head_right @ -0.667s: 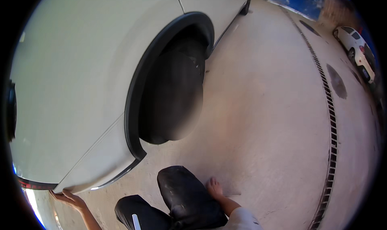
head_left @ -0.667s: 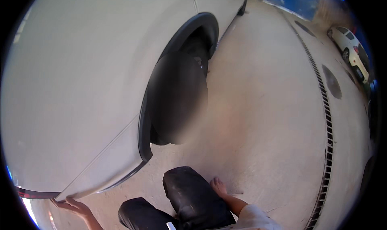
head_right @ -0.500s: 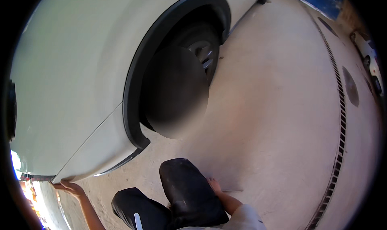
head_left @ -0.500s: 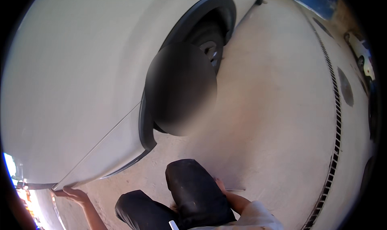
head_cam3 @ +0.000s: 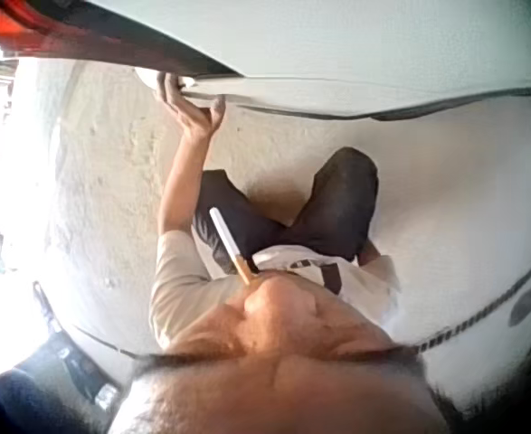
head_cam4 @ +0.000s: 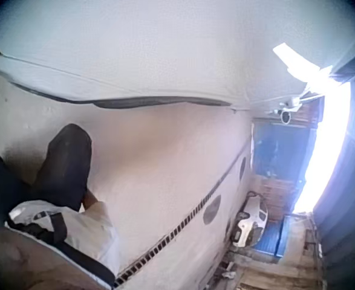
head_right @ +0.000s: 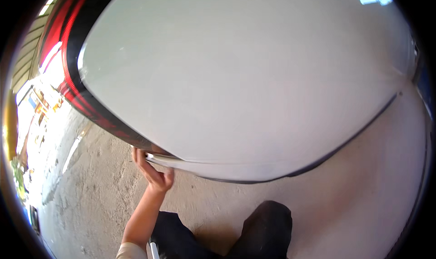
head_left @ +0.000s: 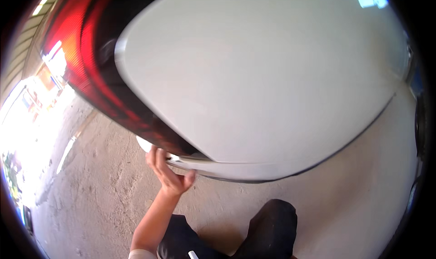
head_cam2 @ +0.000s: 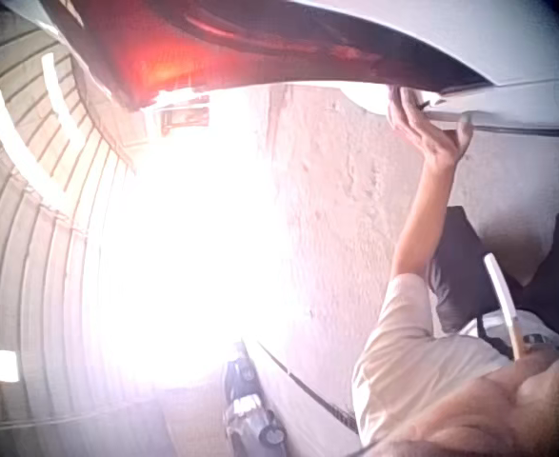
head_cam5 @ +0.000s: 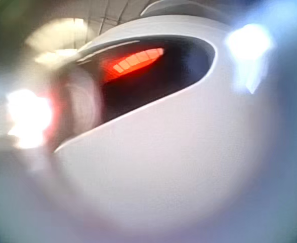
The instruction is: The person kneels behind a white car and uses a yellow-handled screwdriver to pry and align the rear bumper cover. They repeatedly insert the tool into the seam between the bumper and the body to adjust the fitment along the lower edge and near the taillight.
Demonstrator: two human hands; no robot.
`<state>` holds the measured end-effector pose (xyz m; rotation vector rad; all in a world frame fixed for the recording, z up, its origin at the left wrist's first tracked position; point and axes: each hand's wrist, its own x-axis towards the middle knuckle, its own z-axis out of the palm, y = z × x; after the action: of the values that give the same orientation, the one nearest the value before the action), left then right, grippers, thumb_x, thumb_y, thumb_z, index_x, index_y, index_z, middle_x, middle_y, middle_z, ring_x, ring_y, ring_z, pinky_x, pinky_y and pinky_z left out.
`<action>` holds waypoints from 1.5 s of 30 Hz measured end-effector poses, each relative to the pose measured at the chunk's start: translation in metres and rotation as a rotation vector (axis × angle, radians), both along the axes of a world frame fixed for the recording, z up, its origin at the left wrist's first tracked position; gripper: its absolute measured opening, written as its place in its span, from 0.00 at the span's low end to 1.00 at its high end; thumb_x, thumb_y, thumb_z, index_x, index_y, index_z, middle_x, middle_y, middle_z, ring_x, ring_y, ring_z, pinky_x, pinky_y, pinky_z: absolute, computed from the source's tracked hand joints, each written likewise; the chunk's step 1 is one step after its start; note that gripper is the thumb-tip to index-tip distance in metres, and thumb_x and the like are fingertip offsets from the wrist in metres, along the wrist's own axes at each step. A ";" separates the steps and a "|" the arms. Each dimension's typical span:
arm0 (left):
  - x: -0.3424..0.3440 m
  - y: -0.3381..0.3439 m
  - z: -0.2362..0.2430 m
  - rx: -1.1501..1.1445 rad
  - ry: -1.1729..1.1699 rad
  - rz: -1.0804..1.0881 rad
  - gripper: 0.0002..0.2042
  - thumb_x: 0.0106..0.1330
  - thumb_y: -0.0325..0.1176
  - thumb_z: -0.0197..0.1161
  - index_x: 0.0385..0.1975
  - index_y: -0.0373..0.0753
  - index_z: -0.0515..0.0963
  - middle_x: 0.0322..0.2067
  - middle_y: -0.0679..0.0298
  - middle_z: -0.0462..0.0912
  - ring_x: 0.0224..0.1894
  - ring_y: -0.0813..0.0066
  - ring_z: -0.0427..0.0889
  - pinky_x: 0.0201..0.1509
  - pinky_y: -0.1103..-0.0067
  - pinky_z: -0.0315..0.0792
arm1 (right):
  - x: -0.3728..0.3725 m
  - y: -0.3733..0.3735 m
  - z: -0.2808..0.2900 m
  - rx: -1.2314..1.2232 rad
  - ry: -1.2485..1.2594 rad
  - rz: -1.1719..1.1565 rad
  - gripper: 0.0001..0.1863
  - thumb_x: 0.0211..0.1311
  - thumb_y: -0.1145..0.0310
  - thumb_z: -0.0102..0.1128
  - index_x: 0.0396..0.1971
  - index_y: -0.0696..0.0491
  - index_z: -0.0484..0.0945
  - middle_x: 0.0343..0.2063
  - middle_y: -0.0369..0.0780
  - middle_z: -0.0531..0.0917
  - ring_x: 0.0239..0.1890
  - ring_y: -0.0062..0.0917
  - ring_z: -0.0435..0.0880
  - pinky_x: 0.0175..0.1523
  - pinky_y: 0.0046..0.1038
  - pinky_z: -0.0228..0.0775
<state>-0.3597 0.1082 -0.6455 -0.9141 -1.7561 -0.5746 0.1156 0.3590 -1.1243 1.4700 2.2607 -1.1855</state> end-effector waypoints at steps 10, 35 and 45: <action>-0.049 -0.020 -0.038 0.180 0.236 -0.408 0.29 0.70 0.64 0.50 0.57 0.49 0.79 0.58 0.67 0.81 0.64 0.69 0.75 0.72 0.63 0.58 | 0.040 0.030 0.160 0.634 0.225 -0.446 0.18 0.70 0.66 0.54 0.51 0.64 0.71 0.43 0.54 0.80 0.44 0.44 0.79 0.53 0.41 0.70; 0.002 -0.048 0.033 0.074 -0.230 -0.824 0.22 0.47 0.26 0.71 0.47 0.40 0.82 0.51 0.57 0.79 0.53 0.59 0.78 0.56 0.65 0.68 | -0.280 -0.239 0.711 0.562 2.066 0.482 0.22 0.75 0.45 0.41 0.38 0.51 0.65 0.27 0.39 0.73 0.13 0.21 0.70 0.23 0.21 0.63; 0.010 -0.043 0.031 0.158 -0.288 -0.847 0.19 0.49 0.24 0.69 0.44 0.41 0.83 0.47 0.61 0.79 0.51 0.62 0.79 0.55 0.67 0.68 | -0.320 -0.244 0.708 0.485 1.728 0.592 0.24 0.67 0.41 0.57 0.37 0.47 0.63 0.24 0.38 0.75 0.16 0.22 0.70 0.21 0.24 0.67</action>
<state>-0.3501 0.0649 -0.6145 -1.5137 -1.4776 -1.4233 -0.2044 0.1148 -0.4162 -0.8796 3.5718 -2.0525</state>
